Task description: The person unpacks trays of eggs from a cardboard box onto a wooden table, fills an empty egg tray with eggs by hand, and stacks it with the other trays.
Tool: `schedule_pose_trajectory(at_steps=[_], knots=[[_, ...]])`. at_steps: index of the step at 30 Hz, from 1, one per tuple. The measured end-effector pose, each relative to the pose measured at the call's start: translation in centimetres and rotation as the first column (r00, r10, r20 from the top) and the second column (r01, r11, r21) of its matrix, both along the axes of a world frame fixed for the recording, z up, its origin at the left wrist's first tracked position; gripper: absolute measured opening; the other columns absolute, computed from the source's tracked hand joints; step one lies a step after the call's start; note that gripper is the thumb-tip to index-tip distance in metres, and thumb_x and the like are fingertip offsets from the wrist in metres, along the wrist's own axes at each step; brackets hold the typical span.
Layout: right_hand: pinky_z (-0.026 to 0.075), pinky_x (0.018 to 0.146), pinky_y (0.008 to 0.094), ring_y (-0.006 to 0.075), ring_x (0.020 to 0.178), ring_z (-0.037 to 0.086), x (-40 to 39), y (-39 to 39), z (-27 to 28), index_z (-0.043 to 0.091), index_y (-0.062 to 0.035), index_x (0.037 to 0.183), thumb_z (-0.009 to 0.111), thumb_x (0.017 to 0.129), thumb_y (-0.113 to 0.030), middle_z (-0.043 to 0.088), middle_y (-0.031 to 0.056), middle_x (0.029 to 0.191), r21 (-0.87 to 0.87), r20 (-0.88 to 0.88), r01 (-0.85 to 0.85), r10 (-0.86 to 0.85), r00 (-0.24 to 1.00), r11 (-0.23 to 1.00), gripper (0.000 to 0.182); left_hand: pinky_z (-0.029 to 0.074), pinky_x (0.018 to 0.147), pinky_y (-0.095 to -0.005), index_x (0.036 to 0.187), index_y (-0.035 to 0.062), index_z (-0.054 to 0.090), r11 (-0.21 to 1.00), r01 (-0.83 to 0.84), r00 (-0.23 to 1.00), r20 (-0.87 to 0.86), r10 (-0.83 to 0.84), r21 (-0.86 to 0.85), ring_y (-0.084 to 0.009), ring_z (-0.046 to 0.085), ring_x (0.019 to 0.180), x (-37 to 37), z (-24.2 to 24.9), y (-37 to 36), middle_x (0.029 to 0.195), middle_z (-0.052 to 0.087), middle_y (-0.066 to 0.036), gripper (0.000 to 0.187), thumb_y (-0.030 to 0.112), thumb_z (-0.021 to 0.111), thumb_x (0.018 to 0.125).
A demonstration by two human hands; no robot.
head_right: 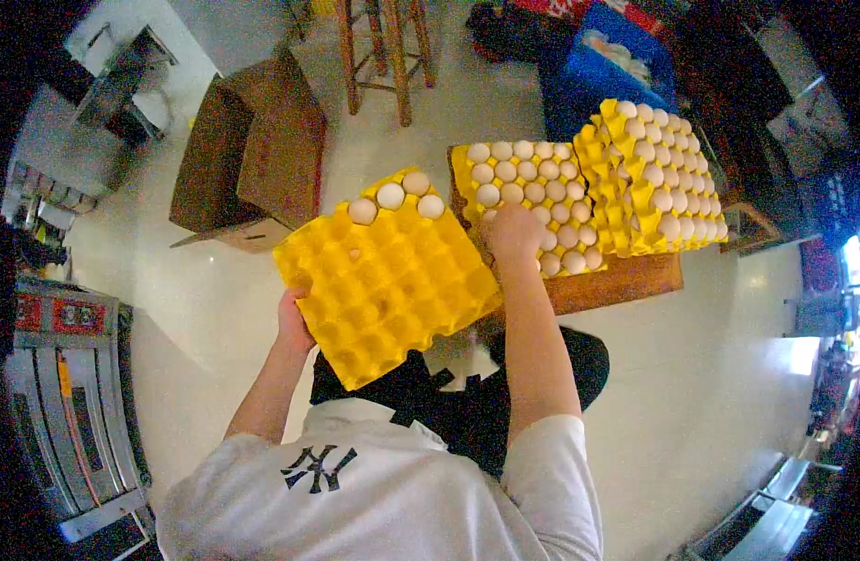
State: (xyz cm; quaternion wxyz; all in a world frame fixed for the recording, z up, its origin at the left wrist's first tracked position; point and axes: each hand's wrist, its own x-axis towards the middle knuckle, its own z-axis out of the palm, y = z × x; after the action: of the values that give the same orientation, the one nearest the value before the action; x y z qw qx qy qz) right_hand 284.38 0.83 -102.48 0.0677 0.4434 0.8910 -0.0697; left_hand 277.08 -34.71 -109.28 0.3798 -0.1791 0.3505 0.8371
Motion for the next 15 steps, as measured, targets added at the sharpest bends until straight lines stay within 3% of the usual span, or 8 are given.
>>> schedule_pose_trajectory(at_steps=[4,7,9,10,11,13,15], knots=[[0.055,0.072,0.0406,0.0302,0.088,0.068,-0.6,1.3,-1.2,0.070,-0.0068,0.092,0.070,0.076,-0.042,0.071,0.0122,0.091,0.072,-0.037,-0.093,0.096,0.995,0.993,0.039,0.043,0.104,-0.0487,0.135,0.0067,0.045,0.999,0.039,0.999,0.037,-0.038,-0.014,-0.0351,0.055,0.117,0.0,0.0,0.8,0.130,0.056,-0.015,0.057,0.021,0.047,0.080],[0.054,0.071,0.0391,0.0295,0.085,0.068,0.5,2.3,0.6,0.070,-0.0066,0.090,0.070,0.073,-0.042,0.071,0.0118,0.087,0.006,-0.007,0.002,-0.001,1.000,1.000,0.040,0.043,0.104,-0.0484,0.135,0.0064,0.045,0.999,0.051,0.997,0.050,-0.051,-0.006,-0.0351,0.055,0.117,-0.6,0.4,2.1,0.129,0.056,-0.015,0.057,0.021,0.047,0.080],[0.054,0.071,0.0383,0.0281,0.082,0.068,2.6,3.9,1.4,0.069,-0.0050,0.091,0.070,0.071,-0.045,0.070,0.0128,0.086,0.005,-0.203,0.044,-0.042,0.978,0.999,0.044,0.043,0.104,-0.0482,0.135,0.0061,0.044,0.996,0.088,0.993,0.083,-0.087,-0.009,-0.0353,0.055,0.117,-0.7,0.9,1.8,0.129,0.056,-0.015,0.057,0.020,0.048,0.080],[0.054,0.073,0.0366,0.0259,0.081,0.068,3.7,3.8,2.7,0.067,-0.0029,0.095,0.073,0.071,-0.039,0.070,0.0136,0.086,-0.040,-0.318,0.031,-0.042,0.947,0.999,0.043,0.043,0.104,-0.0481,0.136,0.0056,0.044,0.996,0.083,0.994,0.073,-0.081,-0.033,-0.0355,0.055,0.117,-0.7,1.0,1.7,0.130,0.056,-0.016,0.058,0.020,0.048,0.080],[0.054,0.073,0.0366,0.0259,0.081,0.068,4.4,3.7,2.0,0.067,-0.0029,0.095,0.073,0.071,-0.039,0.070,0.0136,0.086,-0.043,-0.308,0.044,-0.055,0.950,0.998,0.043,0.043,0.104,-0.0480,0.136,0.0051,0.044,0.995,0.083,0.995,0.057,-0.080,-0.054,-0.0357,0.054,0.118,-1.1,1.0,1.7,0.130,0.055,-0.016,0.058,0.021,0.048,0.080],[0.054,0.073,0.0345,0.0239,0.077,0.068,5.2,2.7,1.8,0.065,-0.0017,0.100,0.075,0.071,-0.029,0.069,0.0133,0.085,-0.196,-0.679,-0.174,-0.006,0.734,0.965,0.040,0.043,0.104,-0.0483,0.136,0.0040,0.043,0.994,0.111,0.991,0.073,-0.112,0.014,-0.0359,0.054,0.119,-1.6,0.5,2.0,0.130,0.055,-0.017,0.058,0.021,0.047,0.081],[0.054,0.071,0.0328,0.0217,0.076,0.068,5.4,0.4,2.9,0.064,-0.0017,0.098,0.075,0.071,-0.020,0.069,0.0124,0.085,-0.087,-0.616,-0.167,0.079,0.784,0.982,0.034,0.043,0.104,-0.0485,0.137,0.0028,0.042,0.993,0.114,0.991,0.076,-0.114,-0.005,-0.0354,0.054,0.119,-1.3,1.2,2.8,0.131,0.054,-0.017,0.058,0.020,0.047,0.082]])
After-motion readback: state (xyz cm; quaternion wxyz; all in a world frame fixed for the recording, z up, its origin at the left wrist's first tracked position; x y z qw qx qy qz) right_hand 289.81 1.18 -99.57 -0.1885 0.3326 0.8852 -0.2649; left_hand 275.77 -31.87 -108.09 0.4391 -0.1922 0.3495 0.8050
